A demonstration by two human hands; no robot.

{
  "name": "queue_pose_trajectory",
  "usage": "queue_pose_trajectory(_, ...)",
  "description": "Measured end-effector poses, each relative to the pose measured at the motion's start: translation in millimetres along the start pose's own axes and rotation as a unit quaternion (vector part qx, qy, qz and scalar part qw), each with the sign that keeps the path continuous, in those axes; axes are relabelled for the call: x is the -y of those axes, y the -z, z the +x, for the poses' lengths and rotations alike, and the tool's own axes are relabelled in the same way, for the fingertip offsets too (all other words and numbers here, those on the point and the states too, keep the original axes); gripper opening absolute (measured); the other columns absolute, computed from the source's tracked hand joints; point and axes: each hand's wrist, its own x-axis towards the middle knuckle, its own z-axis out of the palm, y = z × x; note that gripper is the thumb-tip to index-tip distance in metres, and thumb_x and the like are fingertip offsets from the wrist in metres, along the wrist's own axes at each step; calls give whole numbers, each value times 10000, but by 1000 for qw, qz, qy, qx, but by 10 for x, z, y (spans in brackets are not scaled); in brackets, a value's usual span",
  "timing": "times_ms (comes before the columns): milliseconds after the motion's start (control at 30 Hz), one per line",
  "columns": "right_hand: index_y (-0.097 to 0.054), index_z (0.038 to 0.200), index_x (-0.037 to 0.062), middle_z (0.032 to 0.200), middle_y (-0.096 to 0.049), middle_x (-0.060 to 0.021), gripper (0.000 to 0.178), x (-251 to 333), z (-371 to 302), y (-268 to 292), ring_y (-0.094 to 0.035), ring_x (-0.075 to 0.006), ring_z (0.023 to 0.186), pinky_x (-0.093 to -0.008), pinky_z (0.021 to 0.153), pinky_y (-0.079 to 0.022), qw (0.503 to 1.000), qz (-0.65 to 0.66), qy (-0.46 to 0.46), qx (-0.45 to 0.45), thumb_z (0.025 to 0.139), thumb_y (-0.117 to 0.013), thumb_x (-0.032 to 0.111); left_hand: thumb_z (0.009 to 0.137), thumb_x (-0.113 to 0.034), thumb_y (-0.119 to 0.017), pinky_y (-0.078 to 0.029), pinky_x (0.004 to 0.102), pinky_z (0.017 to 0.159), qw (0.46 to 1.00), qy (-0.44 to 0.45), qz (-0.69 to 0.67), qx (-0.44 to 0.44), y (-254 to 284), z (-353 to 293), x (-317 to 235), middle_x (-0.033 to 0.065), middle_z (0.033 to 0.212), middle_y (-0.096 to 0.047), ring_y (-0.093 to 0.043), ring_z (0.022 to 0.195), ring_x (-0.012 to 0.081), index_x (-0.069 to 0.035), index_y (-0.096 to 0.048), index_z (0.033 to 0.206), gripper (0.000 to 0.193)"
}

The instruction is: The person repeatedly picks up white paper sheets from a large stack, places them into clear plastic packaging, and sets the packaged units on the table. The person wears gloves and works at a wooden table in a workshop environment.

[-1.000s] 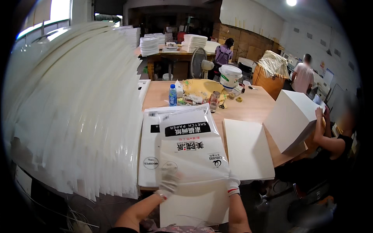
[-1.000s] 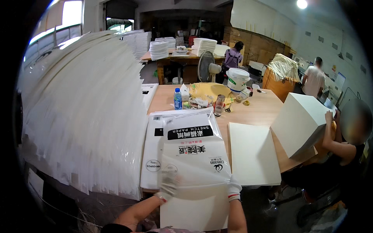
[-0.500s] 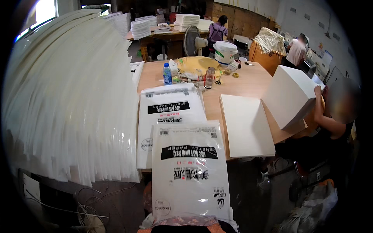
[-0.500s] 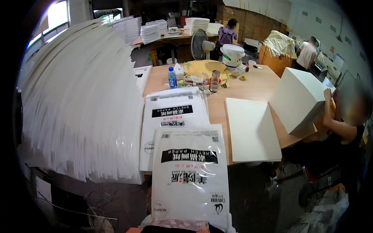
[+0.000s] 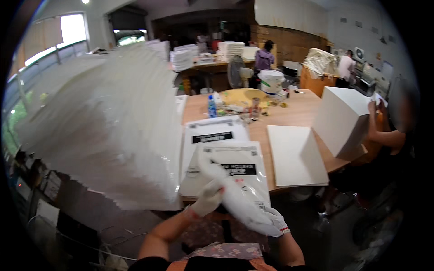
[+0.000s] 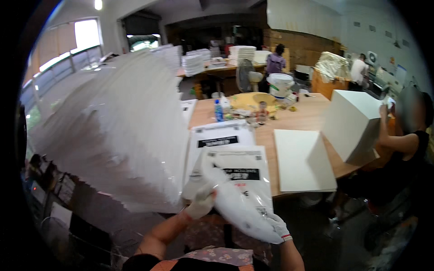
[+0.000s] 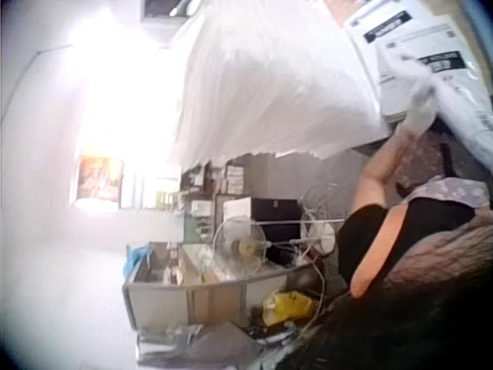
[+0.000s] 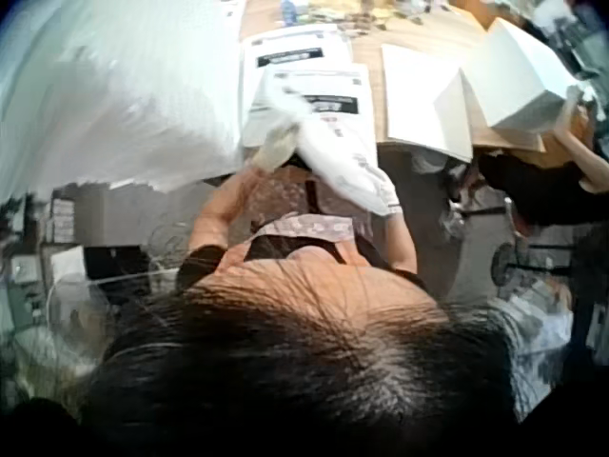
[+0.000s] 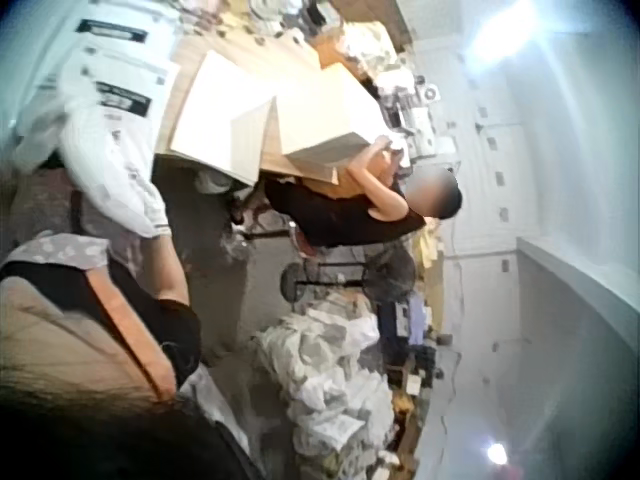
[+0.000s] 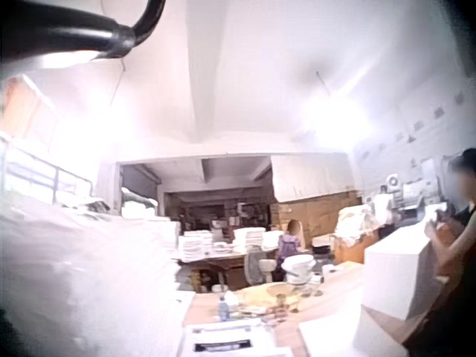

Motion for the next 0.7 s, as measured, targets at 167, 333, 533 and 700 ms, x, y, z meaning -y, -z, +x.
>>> queue_pose_trajectory(167, -549, 1179, -79, 1193, -571, -155, 326, 437, 450, -904, -561, -193, 1071, -309, 920, -454, 944, 268, 84, 172, 888, -521, 65, 703, 63, -517, -425, 314, 590, 957, -262, 89, 88, 670, 502, -1667, 95, 734, -503, -523, 667, 235, -29, -492, 744, 103)
queue_pose_trajectory(333, -394, 1325, -108, 1291, -509, -154, 452, 2822, 297, -1903, -505, -210, 1162, -302, 1009, -376, 890, 100, 330, 299, 932, -429, 112, 904, -148, -510, -343, 243, 552, 891, -287, 161, -312, 1527, 559, -2516, -32, 715, -353, -386, 639, 101, -123, -384, 737, 211)
queue_pose_trajectory(533, -593, 1084, -37, 1025, -637, -120, 247, 4696, 616, -3577, -613, -205, 905, -267, 823, -492, 734, -19, 609, 300, 869, -567, 81, 913, -63, -474, -463, 430, 989, 860, -455, -20, -231, 3638, 635, -3443, 152, 1091, -595, -583, 1055, 290, -11, -582, 1026, 164)
queue_pose_trajectory(700, -663, 963, 35, 839, -652, -107, 246, 5080, 546, -4757, -647, -198, 794, -282, 694, -514, 678, -112, 597, 414, 786, -672, 205, 933, -86, -459, -511, 398, 893, 830, -399, 3, -390, 5139, 87, -3007, 73, 948, -561, -572, 897, 194, -6, -542, 972, 122)
